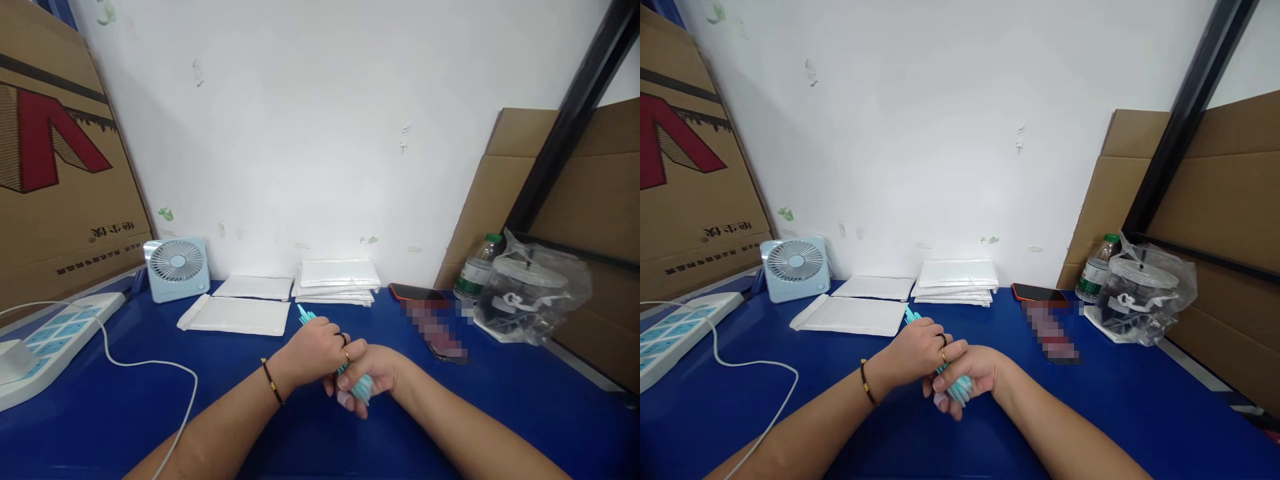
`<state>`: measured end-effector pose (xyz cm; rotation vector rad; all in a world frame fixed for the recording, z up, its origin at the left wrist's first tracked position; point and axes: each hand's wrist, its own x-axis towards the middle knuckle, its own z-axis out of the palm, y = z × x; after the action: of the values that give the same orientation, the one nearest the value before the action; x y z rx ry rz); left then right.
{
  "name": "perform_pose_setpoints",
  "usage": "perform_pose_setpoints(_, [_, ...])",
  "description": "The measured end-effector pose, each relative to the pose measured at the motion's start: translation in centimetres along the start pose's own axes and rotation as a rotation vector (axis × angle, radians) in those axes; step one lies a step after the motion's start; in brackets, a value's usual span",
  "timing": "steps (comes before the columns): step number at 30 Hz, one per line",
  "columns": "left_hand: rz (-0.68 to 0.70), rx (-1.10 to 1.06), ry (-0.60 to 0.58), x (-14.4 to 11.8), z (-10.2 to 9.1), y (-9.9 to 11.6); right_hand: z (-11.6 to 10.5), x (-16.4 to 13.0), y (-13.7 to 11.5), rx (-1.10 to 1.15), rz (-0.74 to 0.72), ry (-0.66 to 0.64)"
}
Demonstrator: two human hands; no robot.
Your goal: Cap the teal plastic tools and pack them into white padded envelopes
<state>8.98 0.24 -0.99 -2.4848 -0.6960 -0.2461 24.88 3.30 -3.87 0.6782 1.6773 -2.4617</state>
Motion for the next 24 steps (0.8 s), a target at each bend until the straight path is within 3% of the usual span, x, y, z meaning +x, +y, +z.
perform_pose_setpoints(3, [-0.077, 0.04, 0.023, -0.2, -0.2, -0.7, 0.7, 0.0, -0.2, -0.277, -0.063, 0.314])
perform_pose_setpoints(7, [-0.321, 0.001, -0.1, 0.0, 0.5, -0.8, 1.2, -0.5, -0.5, -1.069, -0.102, 0.939])
perform_pose_setpoints(9, [-0.41, -0.022, -0.153, -0.1, 1.0, -0.7, 1.4, -0.4, -0.6, -1.283, -0.076, 1.116])
perform_pose_setpoints(11, [-0.422, -0.016, -0.138, -0.2, 1.3, -0.6, 1.5, -0.1, -0.6, -1.235, -0.093, 1.09])
perform_pose_setpoints(15, [-0.251, -0.001, -0.041, -0.2, 0.7, -0.3, 1.6, 0.5, -0.4, -0.67, -0.106, 0.66])
perform_pose_setpoints(17, [-0.215, -0.023, 0.007, 0.0, -0.1, -0.6, 1.6, 0.7, -0.3, -0.492, -0.143, 0.604])
perform_pose_setpoints(19, [-0.328, -0.054, 0.115, -0.1, -1.0, -1.2, 1.6, 0.9, -0.3, -0.429, -0.238, 0.667])
perform_pose_setpoints(21, [-0.553, -0.113, 0.279, -0.5, -1.6, -2.0, 1.6, 1.1, -0.3, -0.381, -0.319, 0.726])
perform_pose_setpoints(24, [-0.784, -0.324, 0.465, -1.2, -1.7, -3.0, 1.7, 1.4, -0.5, -0.337, -0.349, 0.769])
